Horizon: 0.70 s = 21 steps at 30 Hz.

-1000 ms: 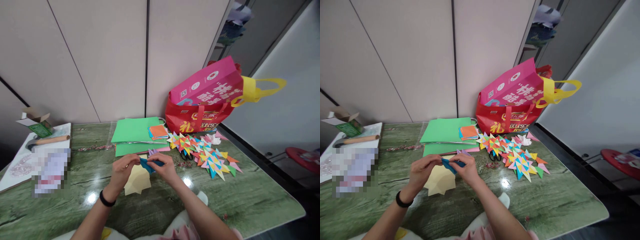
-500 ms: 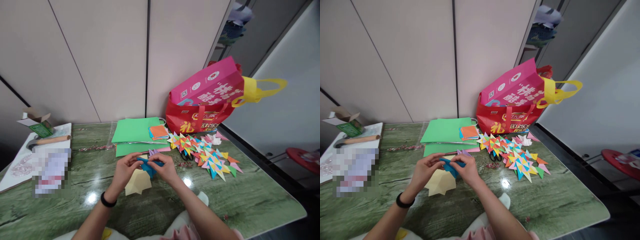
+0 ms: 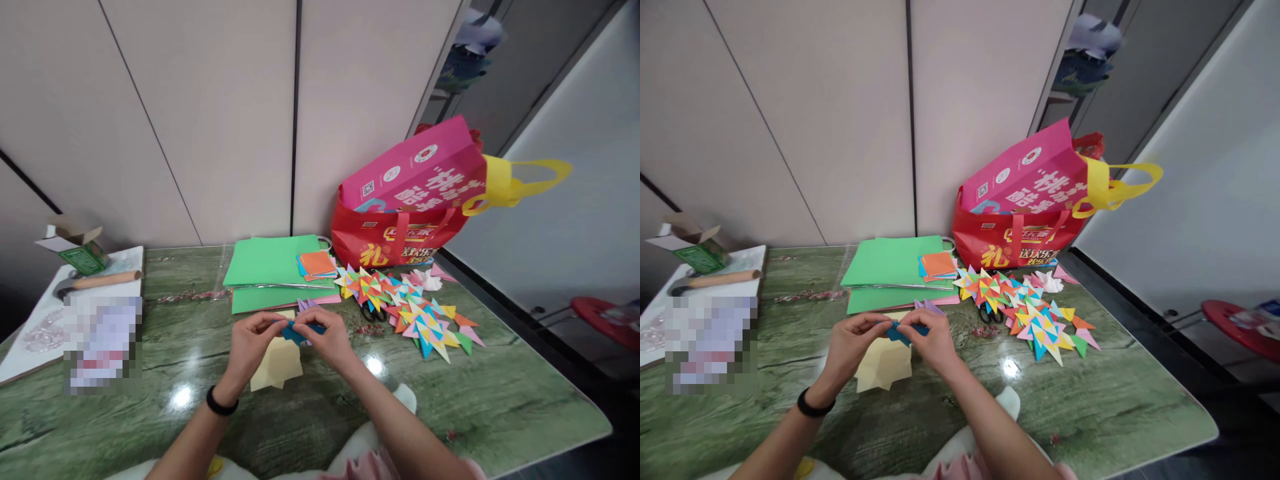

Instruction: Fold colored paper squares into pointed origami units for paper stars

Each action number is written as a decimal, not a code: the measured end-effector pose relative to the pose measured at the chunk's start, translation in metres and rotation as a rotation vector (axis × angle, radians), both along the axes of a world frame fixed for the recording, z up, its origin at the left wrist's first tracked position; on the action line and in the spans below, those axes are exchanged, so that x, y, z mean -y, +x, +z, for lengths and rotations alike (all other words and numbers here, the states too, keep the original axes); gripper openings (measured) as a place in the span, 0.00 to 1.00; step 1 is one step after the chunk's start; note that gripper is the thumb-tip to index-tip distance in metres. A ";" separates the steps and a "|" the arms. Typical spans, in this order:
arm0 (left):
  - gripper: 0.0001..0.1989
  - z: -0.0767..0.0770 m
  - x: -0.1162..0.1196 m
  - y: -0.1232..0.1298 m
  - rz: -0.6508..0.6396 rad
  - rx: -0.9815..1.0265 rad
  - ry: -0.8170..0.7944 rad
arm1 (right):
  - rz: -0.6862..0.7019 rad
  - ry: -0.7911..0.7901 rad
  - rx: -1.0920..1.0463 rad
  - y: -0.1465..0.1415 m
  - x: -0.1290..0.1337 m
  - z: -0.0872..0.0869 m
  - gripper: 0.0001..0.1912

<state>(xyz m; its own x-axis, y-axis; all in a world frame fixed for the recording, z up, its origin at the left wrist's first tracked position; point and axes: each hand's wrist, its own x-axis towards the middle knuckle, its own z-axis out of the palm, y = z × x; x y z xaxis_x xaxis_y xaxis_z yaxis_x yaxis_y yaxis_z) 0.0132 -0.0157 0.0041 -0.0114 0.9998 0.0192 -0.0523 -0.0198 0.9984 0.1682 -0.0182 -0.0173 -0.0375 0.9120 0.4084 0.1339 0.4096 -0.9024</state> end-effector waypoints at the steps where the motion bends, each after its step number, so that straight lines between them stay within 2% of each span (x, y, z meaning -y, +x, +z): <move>1: 0.07 0.000 0.000 0.000 -0.001 -0.007 0.002 | -0.002 -0.026 -0.011 0.000 0.000 0.000 0.05; 7: 0.08 -0.003 -0.001 -0.001 -0.030 -0.070 -0.015 | 0.035 -0.236 -0.135 0.000 -0.003 -0.005 0.10; 11: 0.08 -0.006 -0.002 -0.002 -0.034 -0.204 0.026 | 0.169 -0.347 -0.156 0.003 -0.008 -0.012 0.15; 14: 0.11 -0.007 -0.004 -0.003 -0.129 -0.269 0.016 | 0.250 -0.386 -0.086 0.004 -0.009 -0.015 0.15; 17: 0.17 -0.007 -0.006 -0.004 -0.232 -0.259 -0.021 | 0.271 -0.426 -0.103 0.002 -0.009 -0.017 0.17; 21: 0.21 -0.009 -0.009 -0.008 -0.276 -0.192 -0.074 | 0.305 -0.487 -0.177 0.002 -0.009 -0.019 0.18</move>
